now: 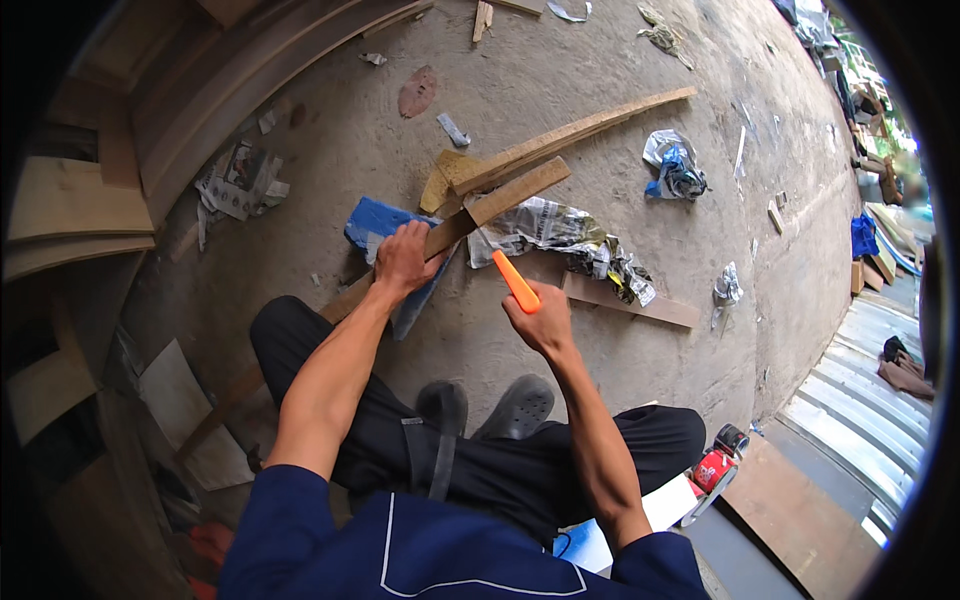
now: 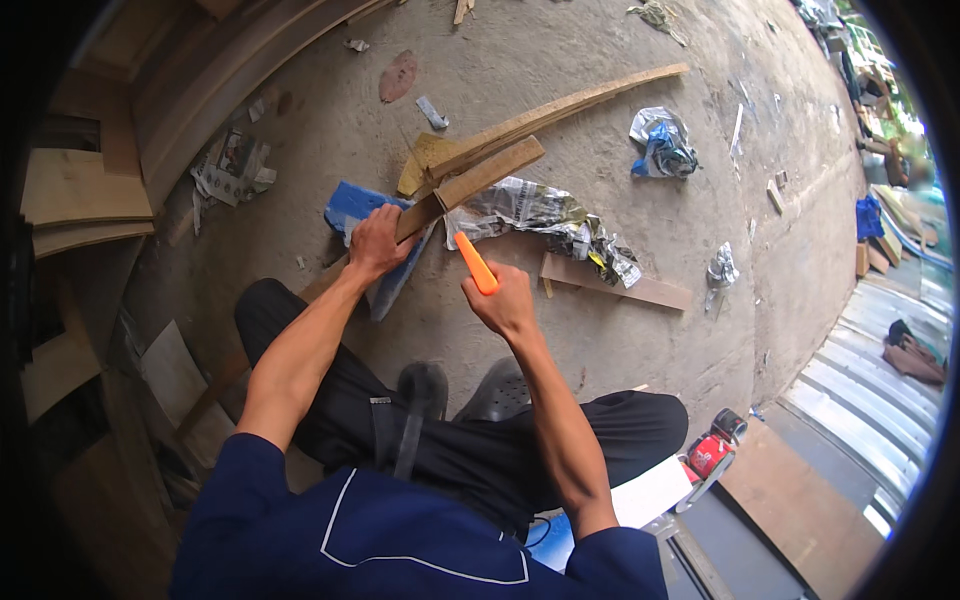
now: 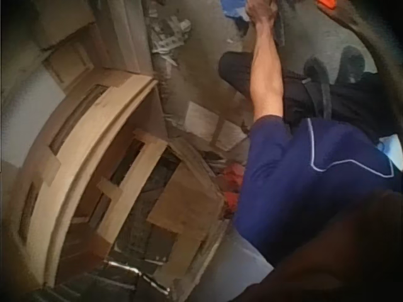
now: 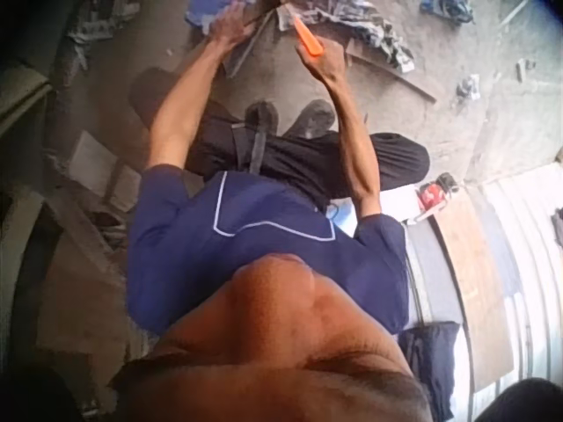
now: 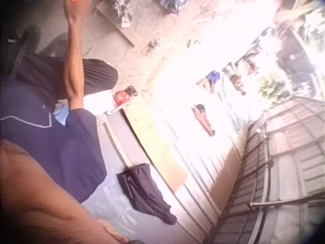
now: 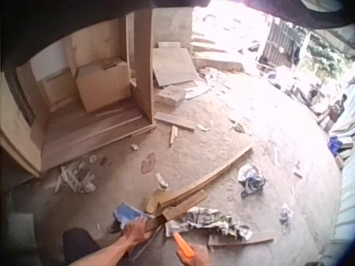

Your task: The person sits on the floor and uses a hand saw to cut a small wooden plank. They hold the plank with one hand and saw with the other, then briefly inspect the cut piece before resuming sawing.

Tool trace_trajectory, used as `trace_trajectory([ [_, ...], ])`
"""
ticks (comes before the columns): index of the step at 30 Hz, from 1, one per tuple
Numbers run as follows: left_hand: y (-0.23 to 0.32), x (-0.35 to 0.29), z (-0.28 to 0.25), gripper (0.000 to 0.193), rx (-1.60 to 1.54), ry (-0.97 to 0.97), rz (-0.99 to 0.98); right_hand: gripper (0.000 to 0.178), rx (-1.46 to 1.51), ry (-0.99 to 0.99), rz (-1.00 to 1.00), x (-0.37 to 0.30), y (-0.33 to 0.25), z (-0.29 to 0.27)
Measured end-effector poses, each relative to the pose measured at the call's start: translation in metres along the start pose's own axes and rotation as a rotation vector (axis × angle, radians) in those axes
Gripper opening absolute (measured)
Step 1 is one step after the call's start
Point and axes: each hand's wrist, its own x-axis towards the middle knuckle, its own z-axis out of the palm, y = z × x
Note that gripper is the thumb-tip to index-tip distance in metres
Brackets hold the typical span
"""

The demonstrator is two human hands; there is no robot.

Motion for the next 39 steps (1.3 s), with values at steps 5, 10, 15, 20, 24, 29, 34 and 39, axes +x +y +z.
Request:
trace_trajectory([
  [5, -0.006, -0.007, -0.01, 0.041, 0.07, 0.028, -0.034, 0.026, 0.136, -0.066, 0.111, -0.058, -0.008, -0.03],
  [10, 0.009, 0.001, 0.002, 0.041, 0.041, 0.019, -0.019, 0.026, 0.023, -0.007, 0.008, -0.012, 0.014, -0.003],
  [15, -0.004, -0.002, -0.001, 0.043, 0.102, -0.007, -0.027, 0.025, 0.017, -0.057, 0.013, -0.033, 0.002, -0.017],
  [20, -0.003, -0.003, -0.002, 0.045, 0.096, -0.008, -0.048, 0.025, 0.073, -0.044, 0.055, -0.039, 0.006, -0.017],
  [24, 0.007, -0.001, 0.004, 0.046, 0.064, -0.014, -0.041, 0.025, 0.029, -0.01, 0.0, 0.002, 0.017, 0.004],
  [29, -0.006, -0.004, -0.001, 0.049, 0.094, 0.032, -0.065, 0.023, 0.065, -0.069, 0.067, -0.063, 0.006, -0.032],
  [34, 0.008, 0.007, 0.0, 0.052, 0.058, 0.056, -0.097, 0.026, 0.007, -0.049, 0.018, -0.017, 0.007, -0.017],
  [39, 0.008, 0.003, 0.003, 0.052, 0.041, 0.031, -0.109, 0.028, 0.006, -0.069, 0.016, 0.004, 0.009, -0.003],
])
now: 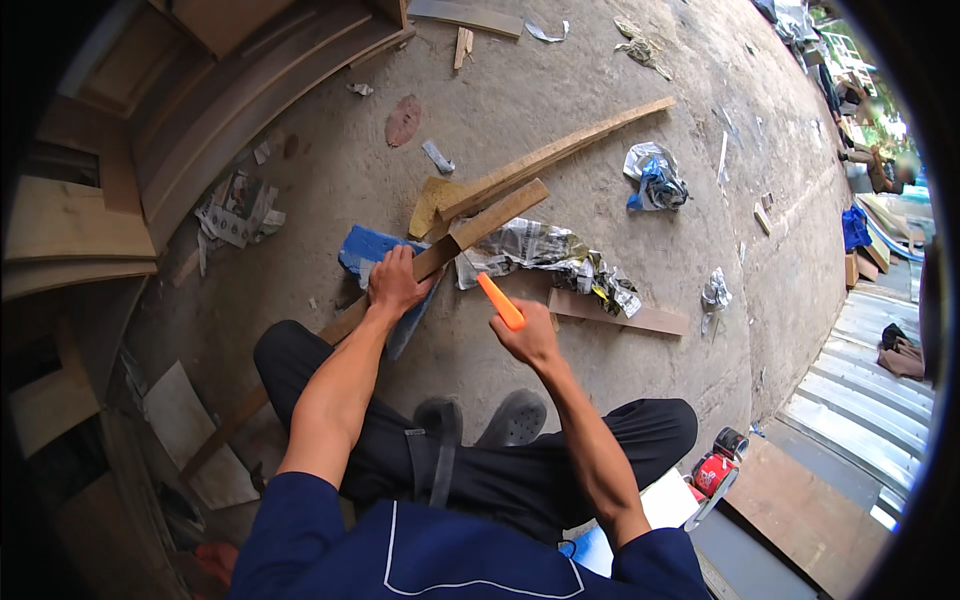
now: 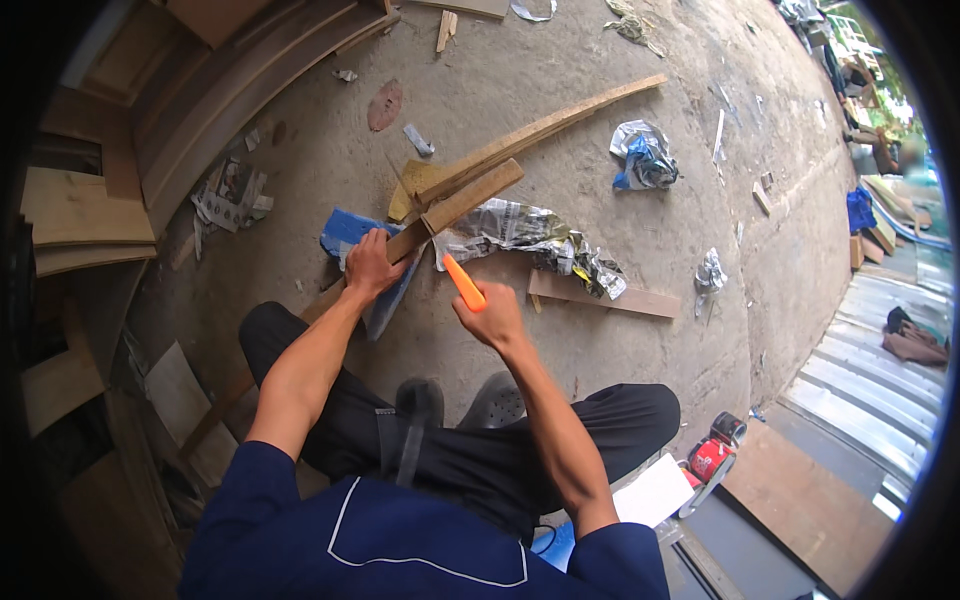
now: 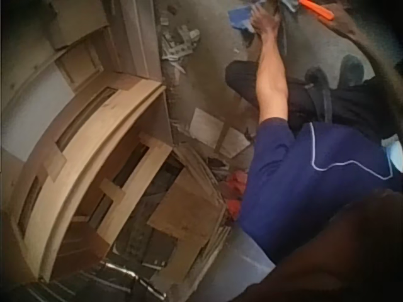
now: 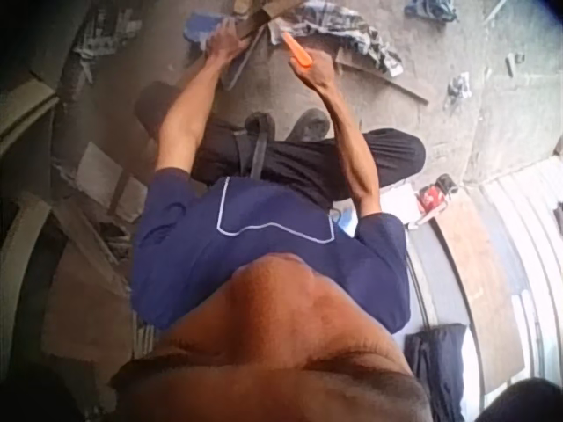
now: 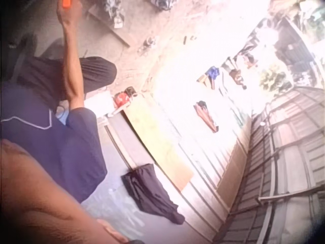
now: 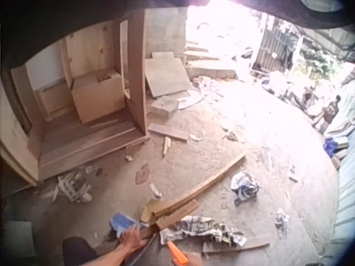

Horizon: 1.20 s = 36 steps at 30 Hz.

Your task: The person sits on the floor and uses a hand saw to cut a small wooden plank. They hold the plank with one hand and saw with the other, then briefly inspect the cut piece before resuming sawing.

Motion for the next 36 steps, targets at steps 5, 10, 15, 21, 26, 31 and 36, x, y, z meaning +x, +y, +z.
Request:
trace_trajectory([
  [5, -0.013, -0.005, -0.002, 0.052, 0.048, 0.029, -0.006, 0.024, 0.071, -0.055, 0.085, -0.068, -0.004, -0.033],
  [10, 0.002, 0.002, 0.003, 0.052, 0.026, 0.036, 0.02, 0.025, -0.033, 0.009, 0.022, 0.0, 0.006, 0.003],
  [15, -0.007, 0.001, -0.001, 0.053, 0.051, 0.024, -0.007, 0.022, 0.022, -0.002, 0.005, -0.03, -0.001, -0.011],
  [21, -0.003, 0.0, 0.0, 0.053, 0.054, 0.012, -0.008, 0.018, 0.02, 0.023, 0.031, -0.043, -0.001, -0.015],
  [26, -0.005, 0.002, 0.008, 0.05, 0.035, 0.036, 0.038, 0.02, -0.035, 0.009, 0.03, -0.023, 0.006, -0.006],
  [31, -0.016, -0.003, -0.001, 0.052, 0.034, 0.019, -0.012, 0.024, 0.066, -0.025, 0.065, -0.063, -0.002, -0.03],
  [36, -0.005, 0.005, 0.003, 0.051, -0.011, 0.033, 0.048, 0.028, -0.031, 0.016, 0.045, 0.02, -0.01, 0.007],
])
